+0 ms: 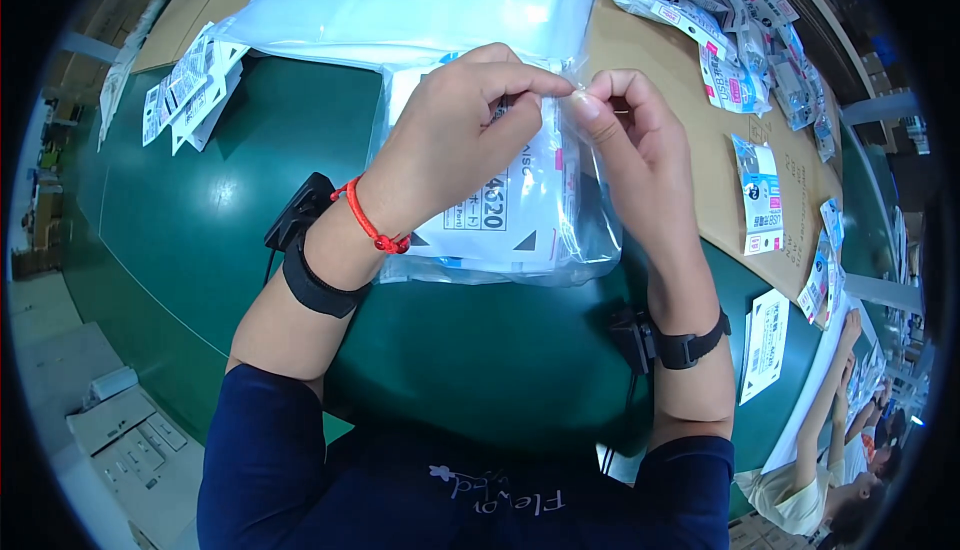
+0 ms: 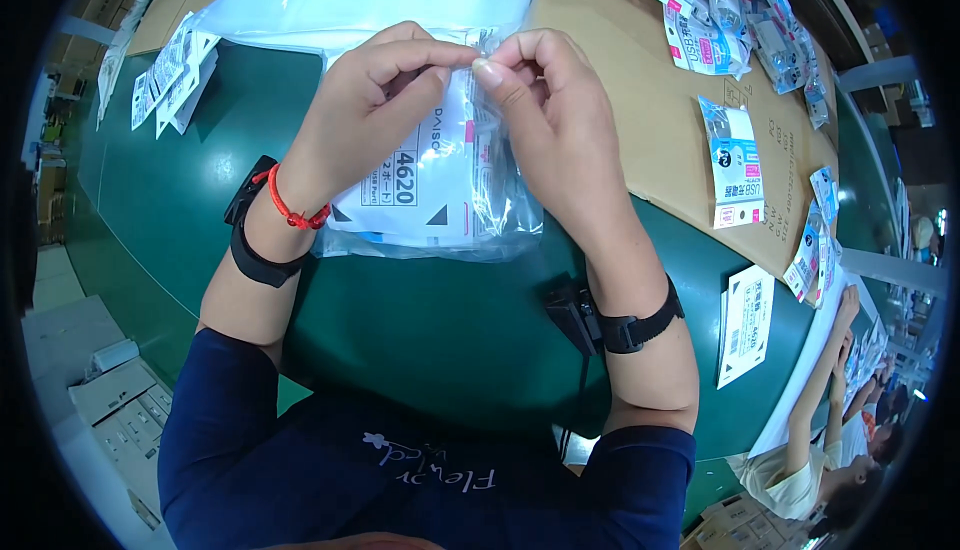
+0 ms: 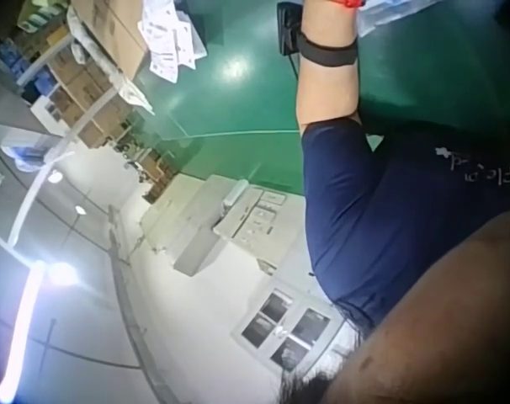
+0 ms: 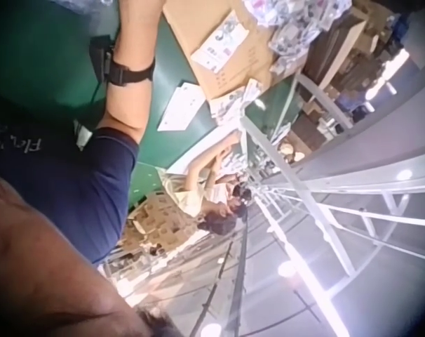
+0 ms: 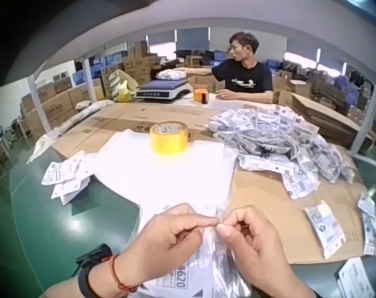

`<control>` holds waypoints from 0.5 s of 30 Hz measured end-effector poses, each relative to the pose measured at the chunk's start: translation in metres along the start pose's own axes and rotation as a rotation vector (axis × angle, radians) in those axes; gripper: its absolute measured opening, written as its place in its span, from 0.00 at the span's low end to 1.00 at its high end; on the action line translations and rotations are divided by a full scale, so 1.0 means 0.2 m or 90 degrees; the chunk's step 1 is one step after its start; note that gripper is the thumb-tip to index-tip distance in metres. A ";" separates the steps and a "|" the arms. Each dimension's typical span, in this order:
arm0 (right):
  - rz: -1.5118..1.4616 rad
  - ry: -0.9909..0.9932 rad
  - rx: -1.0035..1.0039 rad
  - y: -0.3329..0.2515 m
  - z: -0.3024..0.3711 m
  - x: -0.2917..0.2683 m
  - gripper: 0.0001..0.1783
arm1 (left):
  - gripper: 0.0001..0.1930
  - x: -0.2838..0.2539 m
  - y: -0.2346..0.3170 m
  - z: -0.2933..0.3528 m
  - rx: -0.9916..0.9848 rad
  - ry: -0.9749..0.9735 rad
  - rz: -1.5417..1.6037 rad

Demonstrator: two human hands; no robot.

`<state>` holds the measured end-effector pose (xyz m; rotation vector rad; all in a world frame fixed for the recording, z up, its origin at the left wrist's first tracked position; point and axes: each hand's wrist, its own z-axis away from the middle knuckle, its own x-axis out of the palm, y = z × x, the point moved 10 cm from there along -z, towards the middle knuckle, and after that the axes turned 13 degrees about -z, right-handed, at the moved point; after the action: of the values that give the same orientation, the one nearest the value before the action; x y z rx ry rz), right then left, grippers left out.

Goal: The person places a plastic bag on the table, fills it with USB chargers, and inserts a paper label. The person then peels the adhesive strip to seal the bag before repeating the process.

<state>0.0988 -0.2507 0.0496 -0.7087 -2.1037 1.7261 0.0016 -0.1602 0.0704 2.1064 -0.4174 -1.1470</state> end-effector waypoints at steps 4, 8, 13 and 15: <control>-0.132 -0.021 0.048 0.03 -0.01 -0.02 0.08 | 0.12 0.00 0.01 0.00 0.006 0.000 -0.016; -0.222 -0.026 0.089 0.06 0.00 -0.01 0.08 | 0.12 0.00 0.00 0.00 0.002 -0.007 -0.016; -0.251 -0.022 0.087 0.06 -0.02 -0.05 0.08 | 0.12 0.01 0.00 0.00 0.003 -0.006 -0.002; -0.297 -0.004 0.077 0.06 -0.04 -0.08 0.09 | 0.13 0.00 0.01 0.00 0.013 -0.001 -0.017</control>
<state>0.1172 -0.2518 0.0409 -0.1574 -1.9483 1.5702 0.0025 -0.1616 0.0719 2.1340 -0.4047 -1.1645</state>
